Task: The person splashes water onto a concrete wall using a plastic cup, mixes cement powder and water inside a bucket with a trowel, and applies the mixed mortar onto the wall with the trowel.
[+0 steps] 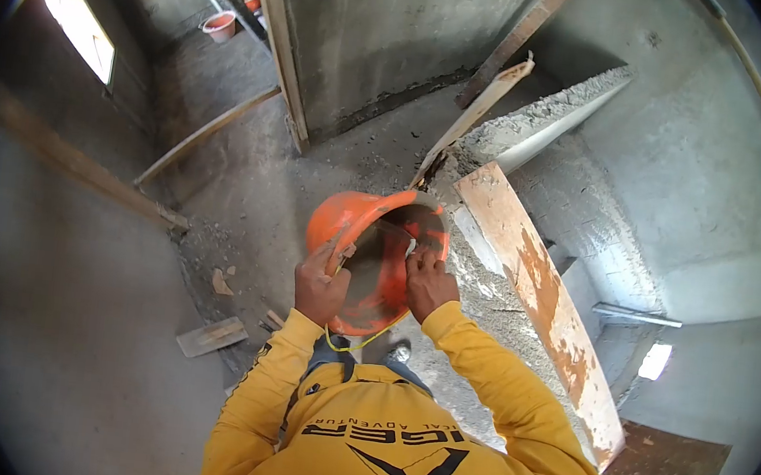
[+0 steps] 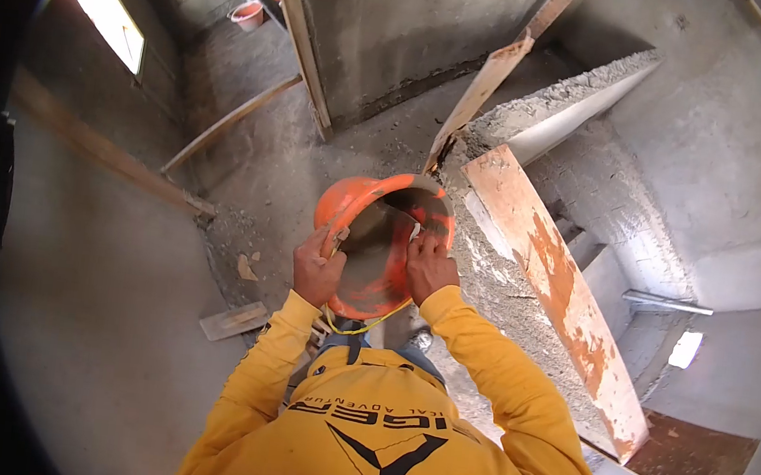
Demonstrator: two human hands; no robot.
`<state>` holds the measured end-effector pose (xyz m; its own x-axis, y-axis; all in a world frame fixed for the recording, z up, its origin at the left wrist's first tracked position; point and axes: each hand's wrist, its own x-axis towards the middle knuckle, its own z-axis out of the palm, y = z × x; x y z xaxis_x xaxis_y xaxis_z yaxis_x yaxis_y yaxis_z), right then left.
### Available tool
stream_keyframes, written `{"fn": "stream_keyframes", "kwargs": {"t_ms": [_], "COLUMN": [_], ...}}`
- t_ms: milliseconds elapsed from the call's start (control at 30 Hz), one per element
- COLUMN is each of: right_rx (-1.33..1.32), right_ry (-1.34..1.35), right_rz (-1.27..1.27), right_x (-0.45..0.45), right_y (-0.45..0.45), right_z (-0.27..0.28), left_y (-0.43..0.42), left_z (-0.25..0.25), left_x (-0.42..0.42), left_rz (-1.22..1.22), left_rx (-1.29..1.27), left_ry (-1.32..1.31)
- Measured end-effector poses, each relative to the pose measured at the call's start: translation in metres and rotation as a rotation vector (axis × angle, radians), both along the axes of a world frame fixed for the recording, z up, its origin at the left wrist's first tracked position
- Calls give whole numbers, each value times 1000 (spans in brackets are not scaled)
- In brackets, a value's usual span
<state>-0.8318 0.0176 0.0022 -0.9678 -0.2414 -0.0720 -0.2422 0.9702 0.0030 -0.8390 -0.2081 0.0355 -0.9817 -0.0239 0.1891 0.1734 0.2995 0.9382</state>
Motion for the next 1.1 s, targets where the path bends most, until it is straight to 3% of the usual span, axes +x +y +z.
{"fn": "stream_keyframes", "kwargs": {"t_ms": [133,300,367,500,633,833,1000,1100], "right_rx": [-45,-140,-187,-418,-686,-998,-1002,-928], "right_ry": [68,12,-26,-146,-249,-341,-383,-388], "right_rz": [58,-148,-181,-165,-68,-23,-19,-47], "right_x": [8,-2,-3,7,12,23,28,28], "right_y": [4,10,14,22,21,2,-12,-15], "right_z": [-7,37,41,35,14,-9,-8,-20], "left_y": [4,9,16,23,22,-3,-31,-50], "left_z": [12,41,50,88,92,75,3,-41], "left_x": [-5,-11,-11,-8,-7,-10,-16,-17], "left_rz": [-38,-109,-203,-282,-316,-239,9,100], "left_rx": [-42,-122,-216,-247,-205,-182,45,7], "left_ry": [152,190,322,316,318,197,-36,-92]}}
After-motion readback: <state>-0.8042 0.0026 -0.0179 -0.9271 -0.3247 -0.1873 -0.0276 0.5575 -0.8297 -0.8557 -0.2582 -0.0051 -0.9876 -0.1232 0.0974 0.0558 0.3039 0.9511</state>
